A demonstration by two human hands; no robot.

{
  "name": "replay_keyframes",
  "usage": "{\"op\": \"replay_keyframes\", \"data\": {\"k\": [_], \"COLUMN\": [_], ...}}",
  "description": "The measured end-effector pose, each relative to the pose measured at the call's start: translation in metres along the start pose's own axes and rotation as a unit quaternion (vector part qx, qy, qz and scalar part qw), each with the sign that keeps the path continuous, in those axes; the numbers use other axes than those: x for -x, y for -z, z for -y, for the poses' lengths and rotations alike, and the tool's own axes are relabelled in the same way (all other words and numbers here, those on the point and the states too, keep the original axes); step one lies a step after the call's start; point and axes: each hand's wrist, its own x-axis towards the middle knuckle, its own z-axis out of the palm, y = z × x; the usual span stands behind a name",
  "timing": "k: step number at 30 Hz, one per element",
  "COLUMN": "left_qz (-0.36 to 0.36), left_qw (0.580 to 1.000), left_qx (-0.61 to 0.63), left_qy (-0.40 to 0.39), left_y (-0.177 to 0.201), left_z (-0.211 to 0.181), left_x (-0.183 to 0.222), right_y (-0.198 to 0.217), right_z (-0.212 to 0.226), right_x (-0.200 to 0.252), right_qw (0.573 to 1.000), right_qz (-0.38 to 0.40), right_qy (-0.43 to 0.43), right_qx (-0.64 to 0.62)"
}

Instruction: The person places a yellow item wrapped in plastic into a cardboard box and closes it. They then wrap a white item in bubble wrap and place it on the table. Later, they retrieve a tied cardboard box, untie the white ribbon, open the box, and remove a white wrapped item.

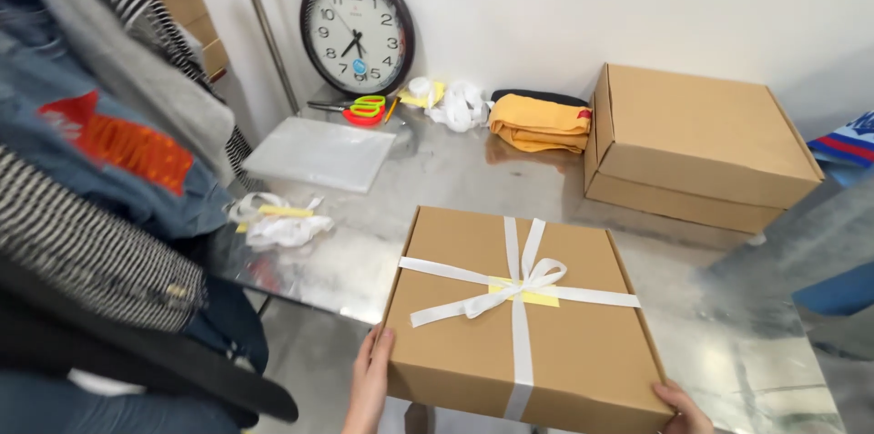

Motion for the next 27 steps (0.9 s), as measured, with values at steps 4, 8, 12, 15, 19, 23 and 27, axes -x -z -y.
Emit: {"op": "replay_keyframes", "data": {"k": [4,8,12,15,19,23,27], "left_qz": [-0.006,0.025,0.062,0.089,0.013,0.088,0.195], "left_qw": [1.0,0.998,0.991,0.979,0.871,0.8,0.733], "left_qx": [0.014,-0.055,-0.119,-0.182,-0.356,-0.312,-0.39], "left_qy": [0.009,-0.002,-0.011,-0.022,-0.339,-0.505,-0.522], "left_y": [-0.009,-0.008,-0.006,-0.006,-0.022,-0.077,-0.132], "left_z": [-0.044,-0.033,-0.04,-0.057,-0.068,-0.131,-0.13], "left_x": [-0.062,-0.171,-0.231,-0.247,-0.245,-0.225,-0.244], "right_y": [-0.062,-0.106,-0.181,-0.2,-0.22,-0.254,-0.288], "right_z": [-0.014,-0.01,0.023,0.028,0.044,0.06,0.056], "right_x": [-0.064,-0.069,-0.114,-0.12,-0.112,-0.122,-0.144], "right_qw": [0.906,0.986,0.874,0.84,0.879,0.873,0.923], "right_qz": [-0.134,0.007,-0.225,-0.256,-0.25,-0.222,-0.121], "right_qy": [-0.395,-0.134,-0.411,-0.422,-0.28,-0.087,-0.105], "right_qx": [-0.077,0.096,0.127,0.225,0.294,0.425,0.351]}}
